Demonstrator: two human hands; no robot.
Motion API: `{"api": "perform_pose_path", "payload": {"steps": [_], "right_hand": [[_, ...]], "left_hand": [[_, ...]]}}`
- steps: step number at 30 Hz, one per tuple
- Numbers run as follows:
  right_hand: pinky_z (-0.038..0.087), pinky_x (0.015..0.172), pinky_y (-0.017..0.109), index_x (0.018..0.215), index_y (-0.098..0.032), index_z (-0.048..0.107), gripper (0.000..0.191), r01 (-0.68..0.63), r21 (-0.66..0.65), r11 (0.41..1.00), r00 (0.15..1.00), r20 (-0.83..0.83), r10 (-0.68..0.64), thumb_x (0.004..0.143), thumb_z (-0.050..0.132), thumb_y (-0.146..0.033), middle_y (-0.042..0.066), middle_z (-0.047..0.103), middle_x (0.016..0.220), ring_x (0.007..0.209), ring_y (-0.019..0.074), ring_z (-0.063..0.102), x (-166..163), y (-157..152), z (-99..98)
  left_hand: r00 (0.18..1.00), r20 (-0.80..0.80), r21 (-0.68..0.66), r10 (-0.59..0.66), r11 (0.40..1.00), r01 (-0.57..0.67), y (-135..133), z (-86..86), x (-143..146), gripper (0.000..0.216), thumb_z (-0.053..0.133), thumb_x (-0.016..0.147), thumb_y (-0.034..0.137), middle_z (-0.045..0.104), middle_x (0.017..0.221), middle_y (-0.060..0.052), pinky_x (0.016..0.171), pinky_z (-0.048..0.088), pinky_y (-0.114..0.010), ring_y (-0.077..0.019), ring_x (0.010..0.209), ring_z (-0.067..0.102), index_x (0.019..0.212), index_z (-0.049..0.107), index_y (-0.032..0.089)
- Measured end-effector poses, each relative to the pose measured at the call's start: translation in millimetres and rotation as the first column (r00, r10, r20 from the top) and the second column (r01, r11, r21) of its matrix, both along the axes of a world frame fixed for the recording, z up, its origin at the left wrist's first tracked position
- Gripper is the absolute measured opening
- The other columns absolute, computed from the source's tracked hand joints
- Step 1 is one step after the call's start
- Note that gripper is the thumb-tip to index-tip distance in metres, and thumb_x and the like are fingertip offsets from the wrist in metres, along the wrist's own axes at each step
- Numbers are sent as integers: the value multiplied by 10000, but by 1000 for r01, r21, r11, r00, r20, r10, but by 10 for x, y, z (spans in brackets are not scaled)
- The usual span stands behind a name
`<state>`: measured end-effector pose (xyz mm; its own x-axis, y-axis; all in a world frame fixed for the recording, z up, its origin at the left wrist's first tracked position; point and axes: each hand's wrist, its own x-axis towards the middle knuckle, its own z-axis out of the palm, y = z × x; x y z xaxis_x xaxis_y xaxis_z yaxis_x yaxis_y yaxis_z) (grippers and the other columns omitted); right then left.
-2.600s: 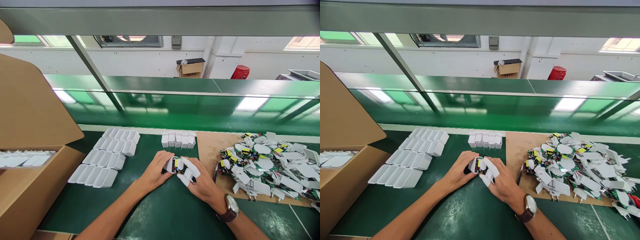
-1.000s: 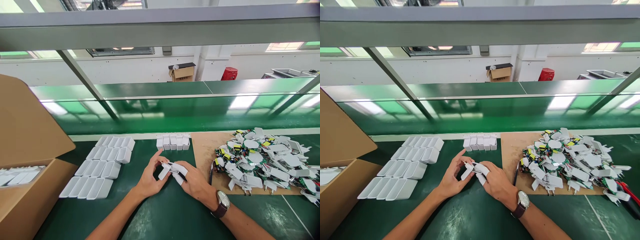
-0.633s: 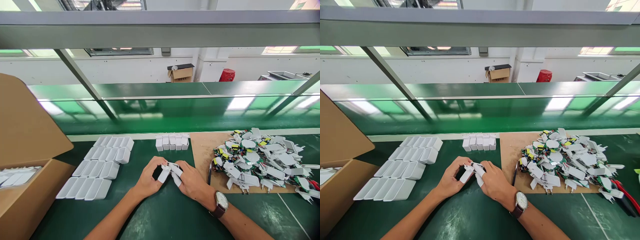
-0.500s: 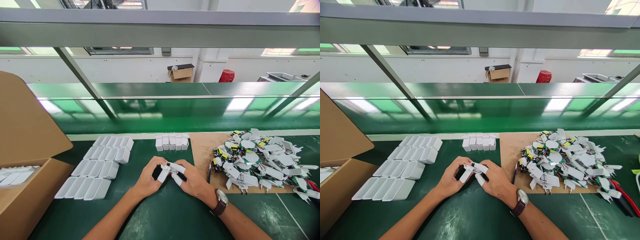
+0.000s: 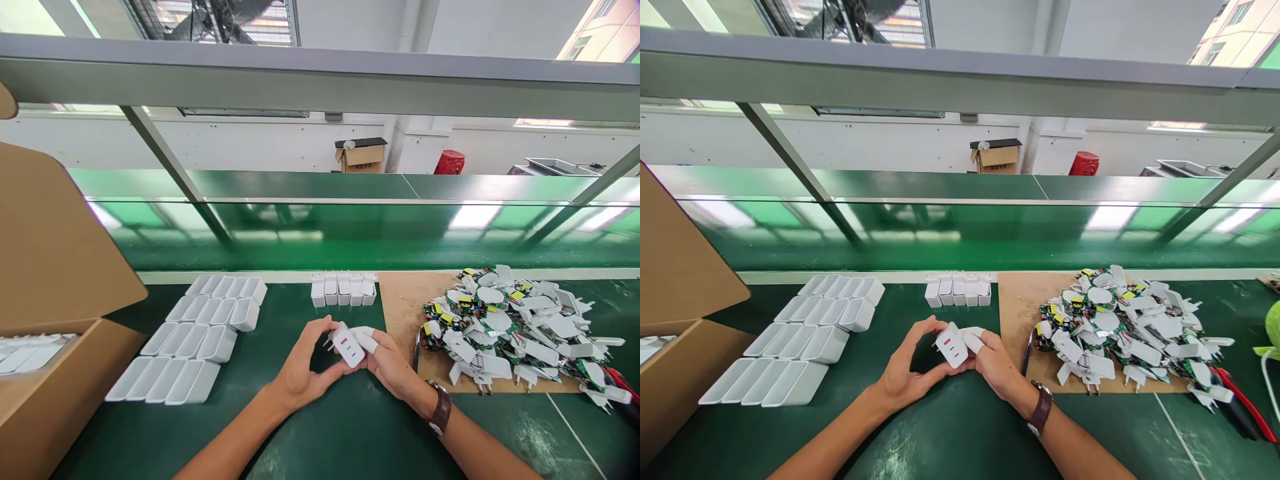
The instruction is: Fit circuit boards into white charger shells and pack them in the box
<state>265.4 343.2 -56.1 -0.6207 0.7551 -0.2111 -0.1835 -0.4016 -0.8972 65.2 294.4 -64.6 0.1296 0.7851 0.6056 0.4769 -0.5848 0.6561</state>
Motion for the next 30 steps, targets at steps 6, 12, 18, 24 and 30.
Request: {"api": "perform_pose_path", "payload": {"steps": [6, 12, 18, 24, 30], "right_hand": [[628, 738, 425, 1020, -163, 712, 509, 18, -122, 992, 998, -54, -25, 796, 797, -612, 86, 764, 843, 776, 253, 749, -50, -60, 57], [619, 764, 456, 1048, -187, 689, 541, 17, -63, 998, 1000, -25, -18, 823, 729, -677, 83, 759, 880, 830, 276, 745, -50, -39, 17], [577, 876, 418, 1071, -228, 642, 286, 174, 522, 835, 926, 201, -318, 924, 652, -473, 75, 703, 1028, 917, 234, 675, -6, -68, -3], [563, 850, 424, 1331, -214, 498, 678, -33, 653, 757, 811, 460, -362, 749, 827, -324, 35, 622, 1007, 870, 221, 610, 83, -88, -42], [561, 955, 440, 1593, -227, 309, 944, -196, 490, 849, 909, 415, -29, 810, 823, -341, 114, 652, 1299, 1039, 251, 673, 100, -33, -11]], "left_hand": [[1000, -19, 74, 11, 997, -9, -5, 33, 29, 698, 773, 908, 310, 676, 1214, -113, 910, 620, -419, -253, 1045, 694, 1511, 424, 262], [999, -36, 46, 16, 999, -14, -22, 53, 1, 671, 751, 917, 289, 673, 1243, -112, 949, 610, -426, -259, 1089, 697, 1503, 426, 270], [998, 56, -170, 3, 986, 7, -20, 6, -44, 863, 839, 833, 429, 677, 1331, -128, 1079, 547, -505, -304, 1219, 670, 1552, 388, 272], [968, 250, -308, -6, 948, 85, 71, 30, -52, 268, 655, 995, 362, 770, 1137, -92, 943, 621, -390, -232, 1052, 748, 1227, 718, 244], [954, 192, -189, -230, 945, 266, 84, 90, -49, 215, 866, 825, 310, 698, 1381, -142, 1081, 547, -576, -343, 1349, 618, 1013, 781, 249]]}}
